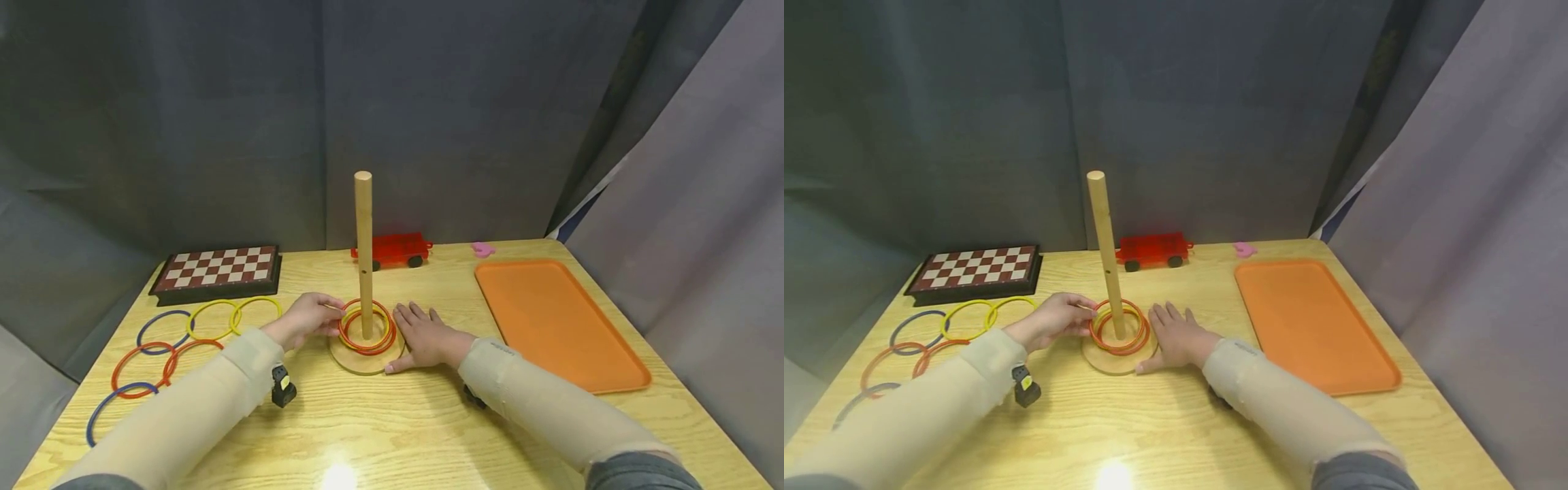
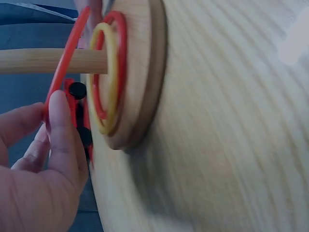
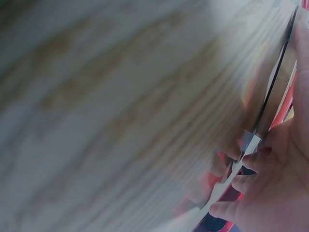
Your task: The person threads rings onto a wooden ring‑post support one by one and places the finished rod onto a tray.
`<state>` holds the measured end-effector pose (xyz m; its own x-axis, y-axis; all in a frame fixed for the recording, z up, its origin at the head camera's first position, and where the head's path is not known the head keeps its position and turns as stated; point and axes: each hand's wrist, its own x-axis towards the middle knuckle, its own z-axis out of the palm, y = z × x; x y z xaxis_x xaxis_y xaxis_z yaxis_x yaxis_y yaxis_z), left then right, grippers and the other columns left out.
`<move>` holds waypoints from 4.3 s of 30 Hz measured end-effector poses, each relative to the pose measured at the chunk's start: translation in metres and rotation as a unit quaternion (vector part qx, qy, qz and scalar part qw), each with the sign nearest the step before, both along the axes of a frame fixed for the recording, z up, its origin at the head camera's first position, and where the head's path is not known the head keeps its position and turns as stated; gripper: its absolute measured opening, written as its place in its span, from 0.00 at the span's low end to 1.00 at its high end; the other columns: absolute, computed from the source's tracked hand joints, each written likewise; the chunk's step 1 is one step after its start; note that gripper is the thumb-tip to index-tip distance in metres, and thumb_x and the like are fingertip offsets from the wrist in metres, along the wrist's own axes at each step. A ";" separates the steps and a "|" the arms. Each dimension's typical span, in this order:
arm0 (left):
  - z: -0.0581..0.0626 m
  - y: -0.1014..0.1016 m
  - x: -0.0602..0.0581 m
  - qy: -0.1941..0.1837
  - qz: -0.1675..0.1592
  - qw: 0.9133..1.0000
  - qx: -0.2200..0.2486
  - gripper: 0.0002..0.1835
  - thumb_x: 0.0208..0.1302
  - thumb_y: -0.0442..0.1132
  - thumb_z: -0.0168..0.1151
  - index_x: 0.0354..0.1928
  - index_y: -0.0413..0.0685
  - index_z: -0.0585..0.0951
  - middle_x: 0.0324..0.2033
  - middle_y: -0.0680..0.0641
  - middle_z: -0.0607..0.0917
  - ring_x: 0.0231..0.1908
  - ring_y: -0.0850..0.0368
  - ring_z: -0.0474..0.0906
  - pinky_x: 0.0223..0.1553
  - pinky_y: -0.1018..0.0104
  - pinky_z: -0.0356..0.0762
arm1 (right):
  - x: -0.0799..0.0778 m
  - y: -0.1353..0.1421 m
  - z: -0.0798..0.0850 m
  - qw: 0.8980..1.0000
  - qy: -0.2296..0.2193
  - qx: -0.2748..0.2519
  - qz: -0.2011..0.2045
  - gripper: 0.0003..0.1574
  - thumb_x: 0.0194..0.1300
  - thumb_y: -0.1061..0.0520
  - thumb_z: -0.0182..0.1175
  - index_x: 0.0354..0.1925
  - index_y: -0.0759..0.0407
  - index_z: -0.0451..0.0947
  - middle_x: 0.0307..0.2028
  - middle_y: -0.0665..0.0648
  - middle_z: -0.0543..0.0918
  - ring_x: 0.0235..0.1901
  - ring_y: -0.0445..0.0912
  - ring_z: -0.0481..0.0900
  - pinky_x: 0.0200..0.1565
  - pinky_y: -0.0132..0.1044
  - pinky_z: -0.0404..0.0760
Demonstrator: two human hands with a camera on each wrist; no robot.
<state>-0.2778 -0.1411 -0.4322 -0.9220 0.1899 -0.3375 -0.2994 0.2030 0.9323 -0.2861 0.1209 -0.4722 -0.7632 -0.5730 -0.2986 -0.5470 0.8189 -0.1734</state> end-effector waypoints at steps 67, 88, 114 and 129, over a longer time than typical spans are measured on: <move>-0.080 -0.381 0.127 0.054 0.064 0.974 -0.209 0.35 0.78 0.41 0.60 0.66 0.14 0.59 0.48 0.50 0.82 0.41 0.77 0.77 0.43 0.70 0.84 | -0.004 0.001 -0.004 1.000 0.024 0.014 0.012 0.77 0.59 0.15 0.57 0.82 0.64 0.43 0.81 0.64 0.46 0.79 0.62 0.38 0.75 0.66 0.47; -0.079 -0.387 0.127 0.012 0.019 0.974 -0.227 0.24 0.73 0.41 0.66 0.54 0.20 0.79 0.42 0.48 0.88 0.38 0.64 0.84 0.40 0.65 0.86 | -0.003 0.001 -0.002 1.000 0.021 0.015 0.013 0.76 0.60 0.17 0.58 0.82 0.64 0.42 0.81 0.65 0.45 0.80 0.62 0.38 0.74 0.66 0.47; 0.093 -0.227 0.073 0.187 0.058 0.977 0.086 0.12 0.73 0.24 0.59 0.38 0.46 0.87 0.34 0.50 0.84 0.33 0.58 0.83 0.36 0.67 0.87 | -0.003 -0.001 0.000 1.000 0.018 0.010 0.016 0.76 0.60 0.17 0.58 0.82 0.64 0.43 0.81 0.65 0.45 0.80 0.61 0.39 0.75 0.66 0.47; 0.164 -0.115 0.047 0.245 0.054 0.921 0.299 0.08 0.71 0.22 0.60 0.38 0.35 0.87 0.32 0.43 0.86 0.29 0.55 0.85 0.35 0.66 0.87 | -0.003 0.000 0.000 0.998 0.042 0.048 0.025 0.77 0.61 0.15 0.54 0.82 0.64 0.40 0.82 0.63 0.42 0.80 0.59 0.37 0.76 0.64 0.44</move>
